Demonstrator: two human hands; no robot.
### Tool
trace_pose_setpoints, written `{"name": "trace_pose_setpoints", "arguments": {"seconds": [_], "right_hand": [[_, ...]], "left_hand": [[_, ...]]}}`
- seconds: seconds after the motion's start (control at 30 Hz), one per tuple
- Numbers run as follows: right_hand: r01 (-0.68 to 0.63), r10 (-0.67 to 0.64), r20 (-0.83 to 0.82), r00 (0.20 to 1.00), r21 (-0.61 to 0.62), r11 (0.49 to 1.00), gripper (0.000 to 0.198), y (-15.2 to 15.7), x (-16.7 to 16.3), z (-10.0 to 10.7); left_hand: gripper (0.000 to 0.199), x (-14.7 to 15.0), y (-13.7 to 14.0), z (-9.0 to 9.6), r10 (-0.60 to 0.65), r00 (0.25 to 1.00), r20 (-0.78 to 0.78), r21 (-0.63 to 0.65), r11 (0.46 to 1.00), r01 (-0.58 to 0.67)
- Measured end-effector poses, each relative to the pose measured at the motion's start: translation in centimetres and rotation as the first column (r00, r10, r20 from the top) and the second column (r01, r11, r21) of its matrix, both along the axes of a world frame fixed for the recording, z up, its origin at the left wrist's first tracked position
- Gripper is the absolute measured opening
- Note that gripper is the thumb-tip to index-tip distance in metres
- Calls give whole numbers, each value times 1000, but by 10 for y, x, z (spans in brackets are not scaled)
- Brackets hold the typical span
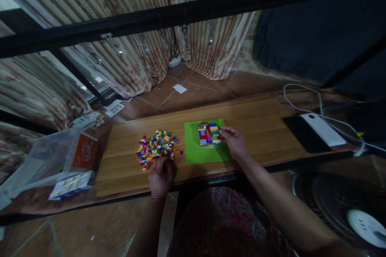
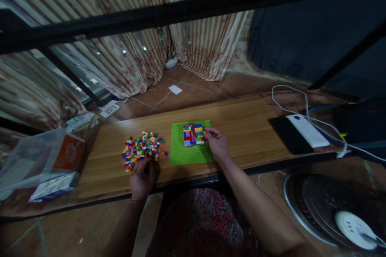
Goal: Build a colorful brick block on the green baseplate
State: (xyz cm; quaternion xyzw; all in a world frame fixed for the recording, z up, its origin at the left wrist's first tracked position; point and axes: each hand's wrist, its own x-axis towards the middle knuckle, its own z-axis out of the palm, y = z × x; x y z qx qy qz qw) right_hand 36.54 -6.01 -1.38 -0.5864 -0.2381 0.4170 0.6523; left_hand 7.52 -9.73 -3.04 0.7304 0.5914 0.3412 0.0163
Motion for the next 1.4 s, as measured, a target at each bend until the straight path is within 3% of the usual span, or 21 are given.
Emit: {"name": "trace_pose_setpoints", "arguments": {"seconds": [0.17,0.33,0.37,0.43,0.53,0.67,0.83,1.0,1.13,1.27,1.4], "right_hand": [[100,-112,154,982,84,991,33,-9,-3,12],[-163,76,454,888,156,974,22,-27,-38,37],[-266,154,519,841,148,952,21,-32,-49,39],[-493,344,665,663,42,869,18,-40,-71,38],[-626,501,779,377,-185,758,20,-44,-98,30],[-518,549,830,96,-429,740,25,-36,-120,24],[-371,567,820,-75,-551,747,25,-21,-130,26],[-375,583,806,-106,-575,727,26,-7,-140,23],[-496,593,805,-30,-527,690,24,3,-147,17],[-546,559,828,49,-446,709,26,10,-151,19],[-620,532,847,-4,-420,663,25,15,-161,26]], "left_hand": [[13,0,-3,-2,-7,1000,12,-28,1000,8],[13,2,-5,-3,3,999,33,-28,1000,-2],[13,2,-5,-3,3,999,36,-25,1000,-3],[14,3,-5,-3,8,999,41,-20,1000,-7],[15,3,-6,-3,8,999,48,-21,1000,-7],[15,3,-7,-5,18,999,45,-49,999,-16],[14,3,-9,-3,9,998,69,-104,995,-2],[17,4,-11,0,-43,996,76,-135,989,53],[13,4,-10,0,-58,996,61,-141,988,66],[11,5,-10,-2,-47,998,42,-138,989,52],[12,4,-9,-4,-65,997,39,-134,989,69]]}}
